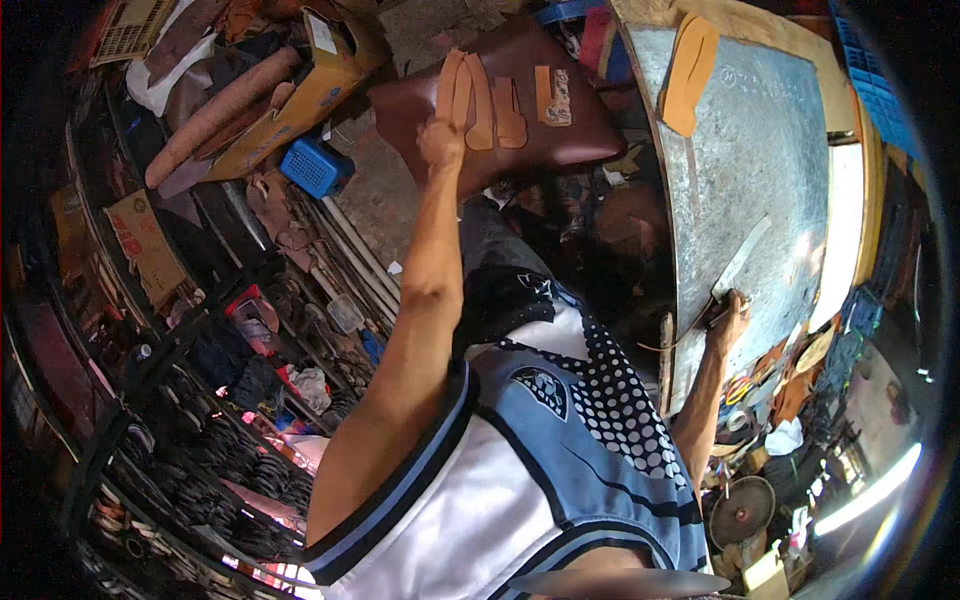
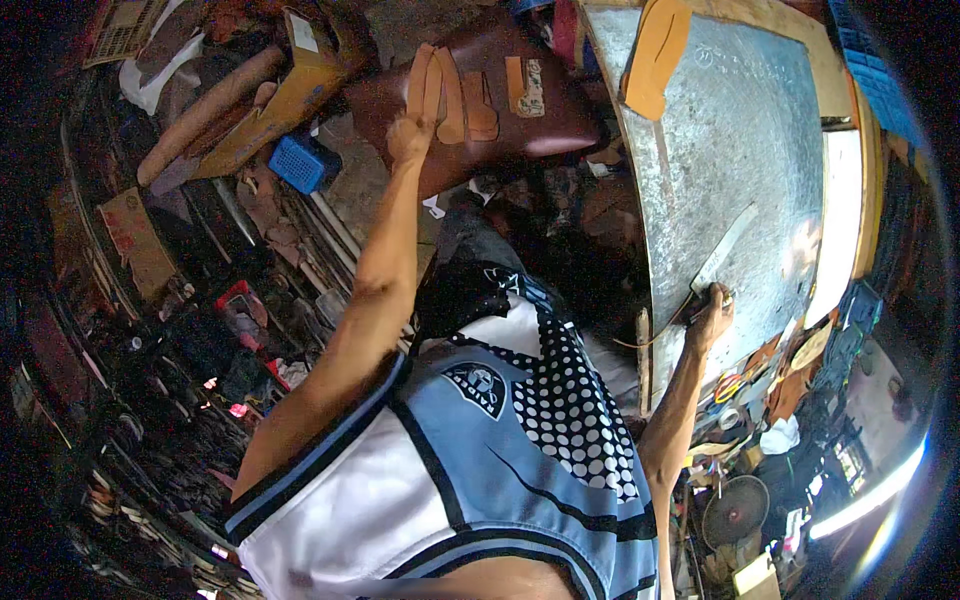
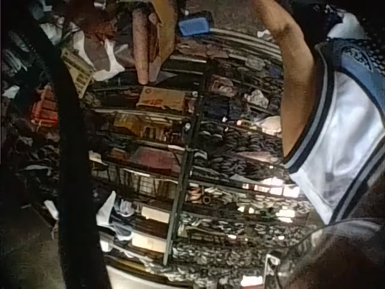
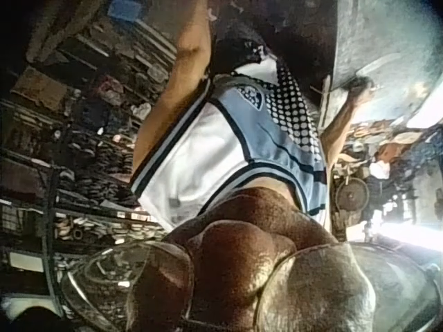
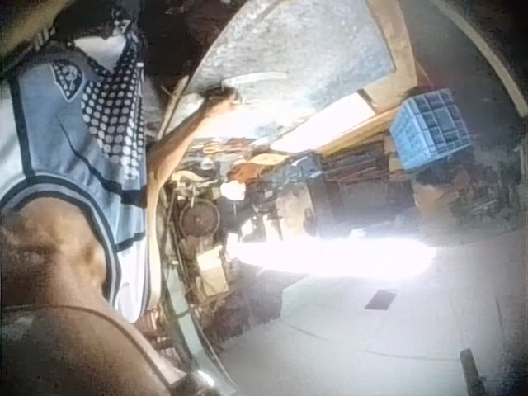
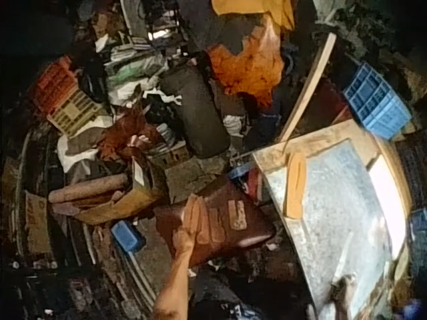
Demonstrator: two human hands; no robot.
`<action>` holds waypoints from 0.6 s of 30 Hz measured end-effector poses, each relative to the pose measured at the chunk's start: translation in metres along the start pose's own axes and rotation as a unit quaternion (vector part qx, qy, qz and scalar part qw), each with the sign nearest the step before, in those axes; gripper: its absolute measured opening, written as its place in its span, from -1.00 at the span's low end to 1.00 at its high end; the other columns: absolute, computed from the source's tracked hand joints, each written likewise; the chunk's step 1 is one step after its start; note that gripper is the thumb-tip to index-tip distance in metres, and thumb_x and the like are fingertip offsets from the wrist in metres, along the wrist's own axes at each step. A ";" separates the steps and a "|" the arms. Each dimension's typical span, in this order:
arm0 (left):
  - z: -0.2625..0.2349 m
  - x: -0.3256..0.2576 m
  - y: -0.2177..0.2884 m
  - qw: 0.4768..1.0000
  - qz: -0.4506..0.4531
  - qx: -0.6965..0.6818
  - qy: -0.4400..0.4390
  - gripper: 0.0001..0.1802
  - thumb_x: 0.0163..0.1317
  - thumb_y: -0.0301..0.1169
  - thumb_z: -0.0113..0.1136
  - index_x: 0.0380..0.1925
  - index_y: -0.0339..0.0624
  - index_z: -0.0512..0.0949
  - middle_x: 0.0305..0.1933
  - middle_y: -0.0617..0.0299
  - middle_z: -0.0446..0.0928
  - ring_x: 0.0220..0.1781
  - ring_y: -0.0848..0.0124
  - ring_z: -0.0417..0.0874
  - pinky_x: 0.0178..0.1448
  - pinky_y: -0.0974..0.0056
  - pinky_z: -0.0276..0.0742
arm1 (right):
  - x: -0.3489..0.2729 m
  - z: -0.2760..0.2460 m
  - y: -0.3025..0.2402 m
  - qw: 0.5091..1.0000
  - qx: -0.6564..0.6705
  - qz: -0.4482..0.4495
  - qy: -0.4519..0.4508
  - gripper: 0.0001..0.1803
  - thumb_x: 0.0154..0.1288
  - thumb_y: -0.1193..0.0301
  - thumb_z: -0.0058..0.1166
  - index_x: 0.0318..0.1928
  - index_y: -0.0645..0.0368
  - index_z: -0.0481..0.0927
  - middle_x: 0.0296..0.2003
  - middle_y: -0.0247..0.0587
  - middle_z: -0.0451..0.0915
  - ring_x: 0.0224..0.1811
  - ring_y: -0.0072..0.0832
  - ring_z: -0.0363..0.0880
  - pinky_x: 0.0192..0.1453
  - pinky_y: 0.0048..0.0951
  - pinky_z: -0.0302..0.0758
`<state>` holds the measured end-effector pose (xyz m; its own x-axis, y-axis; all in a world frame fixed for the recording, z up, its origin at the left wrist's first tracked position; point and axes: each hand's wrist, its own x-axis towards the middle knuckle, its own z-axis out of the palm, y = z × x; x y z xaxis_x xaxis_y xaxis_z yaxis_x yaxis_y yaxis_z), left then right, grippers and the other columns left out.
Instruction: Tracing shoe patterns onto leather sheets and cutting them out using a template and a knife.
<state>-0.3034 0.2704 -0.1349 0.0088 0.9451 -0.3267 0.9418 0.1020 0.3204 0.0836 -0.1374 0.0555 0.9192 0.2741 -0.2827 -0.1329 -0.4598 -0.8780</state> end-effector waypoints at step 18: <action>0.086 0.034 -0.086 0.949 -0.149 -0.276 -0.028 -0.31 0.04 -0.04 0.45 -0.07 -0.48 0.53 -0.23 -0.26 0.64 -0.16 -0.15 0.70 -0.13 -0.04 0.63 | 0.018 0.001 0.018 1.000 -0.005 0.011 -0.017 -0.86 0.33 0.39 0.16 -0.24 0.21 0.59 -0.44 -0.42 0.51 -0.53 -0.66 0.38 -0.42 -0.59 0.35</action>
<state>-0.3548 0.2675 -0.2499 -0.1969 0.8325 -0.5178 0.5860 0.5234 0.6186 0.0974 -0.1396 0.0346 0.9031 0.2921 -0.3147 -0.1492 -0.4738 -0.8679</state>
